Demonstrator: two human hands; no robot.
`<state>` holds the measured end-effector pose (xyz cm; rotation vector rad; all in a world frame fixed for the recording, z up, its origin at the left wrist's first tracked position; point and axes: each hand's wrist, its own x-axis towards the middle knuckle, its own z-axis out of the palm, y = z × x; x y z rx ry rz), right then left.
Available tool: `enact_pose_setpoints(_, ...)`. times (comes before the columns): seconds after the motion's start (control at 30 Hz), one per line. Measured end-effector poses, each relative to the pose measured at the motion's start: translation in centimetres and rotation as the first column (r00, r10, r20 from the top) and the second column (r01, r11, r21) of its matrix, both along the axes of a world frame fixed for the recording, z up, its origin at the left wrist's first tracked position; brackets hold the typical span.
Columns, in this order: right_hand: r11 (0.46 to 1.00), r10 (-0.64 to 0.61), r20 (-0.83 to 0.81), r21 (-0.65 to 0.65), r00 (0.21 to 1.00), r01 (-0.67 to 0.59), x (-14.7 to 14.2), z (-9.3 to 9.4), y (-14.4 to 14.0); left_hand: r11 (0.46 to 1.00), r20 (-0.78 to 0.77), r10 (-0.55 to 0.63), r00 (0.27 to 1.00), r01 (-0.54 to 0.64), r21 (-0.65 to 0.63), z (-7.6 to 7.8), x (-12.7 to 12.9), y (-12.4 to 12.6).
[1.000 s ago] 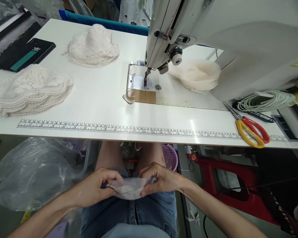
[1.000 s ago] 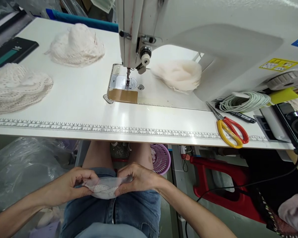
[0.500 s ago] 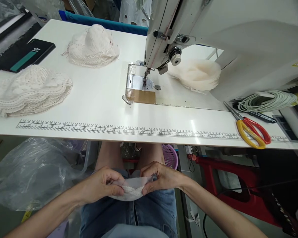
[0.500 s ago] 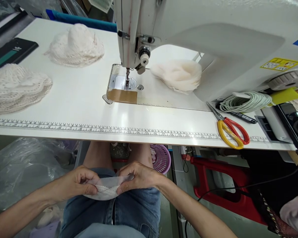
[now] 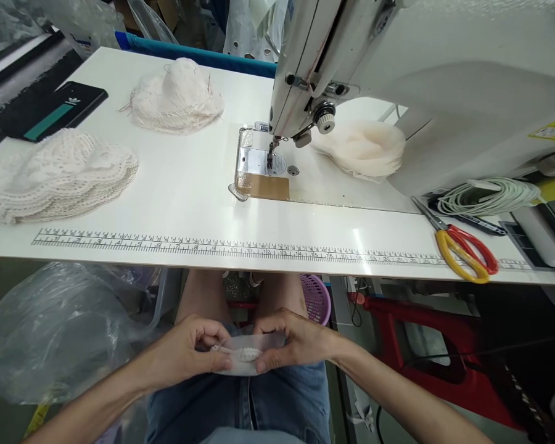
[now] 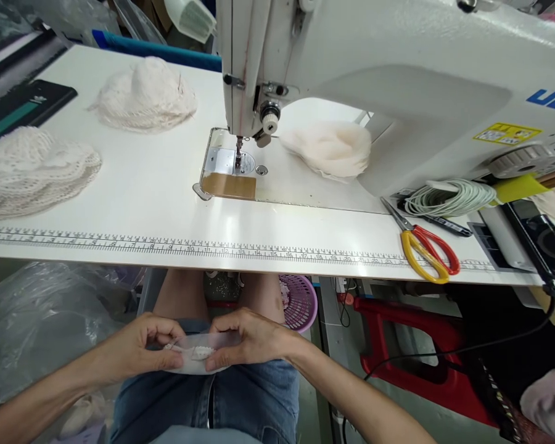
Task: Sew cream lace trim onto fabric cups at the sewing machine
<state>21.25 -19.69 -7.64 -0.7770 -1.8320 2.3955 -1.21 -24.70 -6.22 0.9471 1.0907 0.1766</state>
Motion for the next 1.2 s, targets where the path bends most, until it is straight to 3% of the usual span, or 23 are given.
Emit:
enact_pose_setpoints(0.2, 0.998, -0.059, -0.054, 0.031, 0.997, 0.06, -0.4, -0.2, -0.5, 0.998, -0.009, 0.002, 1.0, -0.001, 0.07, 0.3, 0.1, -0.1)
enact_pose_setpoints(0.43, 0.991, -0.124, 0.0, 0.046, 0.992, 0.124, 0.0, -0.5, -0.6, 0.992, -0.054, 0.109, 0.993, -0.105, 0.062, -0.8, 0.6, -0.9)
enact_pose_setpoints(0.6, 0.988, -0.146, 0.011, 0.049, 0.989, 0.145, 0.2, -0.6, -0.7, 0.995, -0.045, 0.08, 0.996, -0.077, 0.068, -0.6, 0.6, -0.8)
enact_pose_setpoints(0.8, 0.978, -0.163, 0.046, 0.137, 0.985, 0.156, 0.1, -0.5, -0.7, 0.982, -0.109, 0.096, 0.989, -0.076, 0.174, -0.6, 1.2, -1.3)
enact_pose_setpoints(0.93, 0.973, -0.17, 0.052, 0.164, 0.984, 0.16, 0.2, -0.4, -0.8, 0.983, -0.08, 0.149, 0.986, -0.138, 0.123, -0.5, 1.9, -1.5)
enact_pose_setpoints(1.2, 0.978, -0.16, 0.035, 0.142, 0.986, 0.154, 0.5, -0.1, -1.1, 0.99, -0.031, 0.128, 0.991, -0.126, 0.055, -0.1, 1.7, -1.6)
